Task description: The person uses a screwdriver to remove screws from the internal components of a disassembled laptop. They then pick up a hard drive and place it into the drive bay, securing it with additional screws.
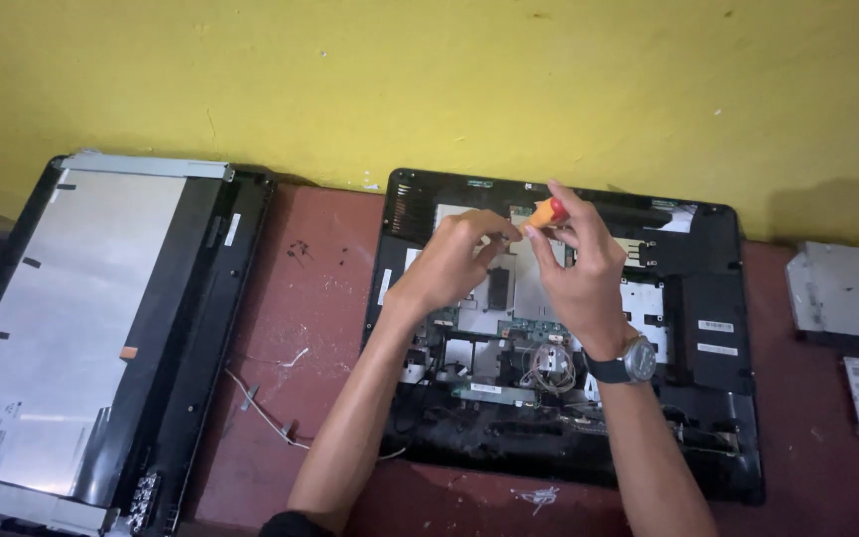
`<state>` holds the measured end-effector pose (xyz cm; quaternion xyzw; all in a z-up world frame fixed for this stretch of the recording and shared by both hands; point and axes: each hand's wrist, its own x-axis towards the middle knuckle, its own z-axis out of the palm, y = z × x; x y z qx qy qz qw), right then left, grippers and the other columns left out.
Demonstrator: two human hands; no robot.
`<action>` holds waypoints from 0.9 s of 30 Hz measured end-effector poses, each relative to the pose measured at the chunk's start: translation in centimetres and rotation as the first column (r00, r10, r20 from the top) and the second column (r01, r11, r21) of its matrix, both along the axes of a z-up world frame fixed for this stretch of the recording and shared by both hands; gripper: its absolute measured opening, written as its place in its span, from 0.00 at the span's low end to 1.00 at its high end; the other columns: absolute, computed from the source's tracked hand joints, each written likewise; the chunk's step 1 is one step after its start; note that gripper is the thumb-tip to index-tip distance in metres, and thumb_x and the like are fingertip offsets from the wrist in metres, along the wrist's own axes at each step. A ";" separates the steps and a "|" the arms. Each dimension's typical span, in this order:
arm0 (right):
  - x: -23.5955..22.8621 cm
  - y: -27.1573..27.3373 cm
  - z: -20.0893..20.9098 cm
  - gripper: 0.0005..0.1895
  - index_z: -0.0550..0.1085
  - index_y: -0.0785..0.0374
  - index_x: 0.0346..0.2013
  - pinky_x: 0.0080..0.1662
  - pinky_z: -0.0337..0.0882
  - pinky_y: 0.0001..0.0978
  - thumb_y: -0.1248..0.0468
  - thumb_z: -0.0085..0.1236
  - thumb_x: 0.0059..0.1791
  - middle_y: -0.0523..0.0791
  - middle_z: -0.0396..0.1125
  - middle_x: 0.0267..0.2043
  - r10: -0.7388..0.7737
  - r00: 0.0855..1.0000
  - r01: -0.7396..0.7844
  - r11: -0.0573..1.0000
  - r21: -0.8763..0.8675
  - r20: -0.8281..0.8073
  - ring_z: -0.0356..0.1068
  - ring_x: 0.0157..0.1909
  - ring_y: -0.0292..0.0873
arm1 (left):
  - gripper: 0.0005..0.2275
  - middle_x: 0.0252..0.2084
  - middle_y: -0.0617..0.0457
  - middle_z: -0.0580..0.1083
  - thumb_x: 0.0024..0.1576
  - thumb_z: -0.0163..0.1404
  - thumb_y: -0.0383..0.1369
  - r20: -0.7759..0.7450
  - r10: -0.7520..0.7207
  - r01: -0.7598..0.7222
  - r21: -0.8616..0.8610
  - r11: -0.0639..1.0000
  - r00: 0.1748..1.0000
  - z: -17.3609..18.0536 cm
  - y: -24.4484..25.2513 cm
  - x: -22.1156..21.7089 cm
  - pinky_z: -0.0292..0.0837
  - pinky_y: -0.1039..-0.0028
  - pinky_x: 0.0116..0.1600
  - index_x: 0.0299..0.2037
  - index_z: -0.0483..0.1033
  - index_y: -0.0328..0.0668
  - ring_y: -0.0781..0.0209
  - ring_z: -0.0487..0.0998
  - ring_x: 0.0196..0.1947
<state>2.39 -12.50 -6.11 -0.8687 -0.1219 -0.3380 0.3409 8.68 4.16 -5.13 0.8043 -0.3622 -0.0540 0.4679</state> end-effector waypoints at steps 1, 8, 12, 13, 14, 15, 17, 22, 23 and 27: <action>0.1 0.0 0.0 0.29 0.65 0.73 0.66 0.49 0.79 0.49 0.77 0.63 0.52 0.62 0.66 0.52 0.001 1.000 -0.001 1.000 -0.002 0.002 0.75 0.51 0.65 | 0.12 0.44 0.36 0.79 0.56 0.51 0.14 0.002 0.001 -0.001 -0.002 1.000 1.000 0.0 0.0 0.1 0.78 0.62 0.53 0.48 0.80 0.27 0.44 0.83 0.47; 0.4 0.0 0.1 0.29 0.65 0.74 0.66 0.49 0.80 0.48 0.77 0.63 0.51 0.61 0.67 0.52 0.027 1.000 -0.027 0.999 0.021 0.005 0.75 0.50 0.65 | 0.11 0.44 0.37 0.79 0.57 0.51 0.15 -0.001 0.008 -0.008 -0.013 1.000 1.000 -0.1 0.3 0.3 0.78 0.62 0.53 0.48 0.80 0.28 0.45 0.83 0.47; 0.9 0.1 1.4 0.25 0.67 0.75 0.65 0.45 0.80 0.48 0.77 0.60 0.53 0.59 0.67 0.48 0.097 0.995 -0.097 0.995 0.012 -0.020 0.76 0.47 0.62 | 0.10 0.43 0.35 0.79 0.57 0.52 0.16 -0.025 0.022 -0.022 -0.006 1.000 0.999 0.7 0.7 0.1 0.78 0.59 0.53 0.47 0.80 0.28 0.42 0.83 0.48; 1.1 0.2 1.7 0.25 0.67 0.75 0.65 0.45 0.80 0.48 0.77 0.60 0.53 0.59 0.67 0.48 0.097 0.995 -0.097 0.995 0.010 -0.022 0.76 0.47 0.62 | 0.10 0.43 0.35 0.79 0.57 0.52 0.16 -0.026 0.022 -0.022 -0.008 1.000 0.999 0.5 0.8 0.1 0.78 0.59 0.53 0.47 0.80 0.28 0.42 0.83 0.48; 1.4 0.3 2.1 0.24 0.69 0.74 0.63 0.44 0.81 0.47 0.77 0.61 0.53 0.58 0.67 0.47 0.106 0.994 -0.106 0.994 0.001 -0.040 0.77 0.46 0.61 | 0.10 0.43 0.36 0.79 0.57 0.52 0.16 -0.019 0.025 -0.025 -0.011 1.000 1.000 0.3 0.9 0.1 0.79 0.59 0.53 0.47 0.79 0.29 0.42 0.83 0.48; 1.7 0.4 2.5 0.22 0.71 0.74 0.62 0.43 0.81 0.45 0.78 0.61 0.52 0.58 0.67 0.47 0.115 0.992 -0.116 0.993 -0.007 -0.059 0.77 0.45 0.59 | 0.09 0.43 0.37 0.79 0.57 0.52 0.17 -0.013 0.028 -0.028 -0.013 1.000 1.000 0.1 1.0 0.2 0.79 0.58 0.52 0.46 0.78 0.30 0.42 0.82 0.48; 2.5 0.1 2.8 0.20 0.73 0.74 0.59 0.41 0.80 0.43 0.77 0.62 0.53 0.57 0.67 0.46 0.116 0.991 -0.118 0.993 -0.022 -0.064 0.77 0.44 0.58 | 0.09 0.44 0.38 0.79 0.57 0.52 0.18 -0.018 0.042 -0.042 0.011 0.999 0.999 0.1 0.6 0.2 0.79 0.59 0.51 0.47 0.77 0.31 0.44 0.83 0.48; 3.9 -0.1 4.7 0.15 0.77 0.74 0.52 0.40 0.81 0.38 0.76 0.65 0.50 0.54 0.68 0.48 0.134 0.985 -0.134 0.991 0.008 -0.112 0.77 0.45 0.54 | 0.09 0.43 0.41 0.78 0.58 0.51 0.20 -0.025 0.055 -0.054 0.027 0.998 0.998 -0.9 0.5 0.4 0.80 0.58 0.50 0.48 0.75 0.34 0.46 0.83 0.48; 4.0 0.1 5.8 0.14 0.77 0.74 0.50 0.38 0.81 0.39 0.77 0.66 0.49 0.54 0.69 0.44 0.155 0.971 -0.158 0.987 -0.001 -0.184 0.77 0.43 0.56 | 0.10 0.44 0.40 0.78 0.58 0.51 0.19 -0.042 0.040 -0.038 0.040 0.998 0.998 -0.8 0.5 0.4 0.79 0.57 0.51 0.49 0.73 0.34 0.44 0.82 0.49; 4.9 0.3 7.7 0.09 0.81 0.71 0.43 0.34 0.81 0.37 0.78 0.66 0.48 0.53 0.71 0.36 0.144 0.940 -0.162 0.986 -0.035 -0.309 0.77 0.40 0.53 | 0.12 0.47 0.37 0.77 0.59 0.50 0.20 -0.087 0.019 -0.014 0.054 0.998 0.996 -0.2 1.0 0.3 0.77 0.53 0.53 0.52 0.68 0.34 0.40 0.80 0.51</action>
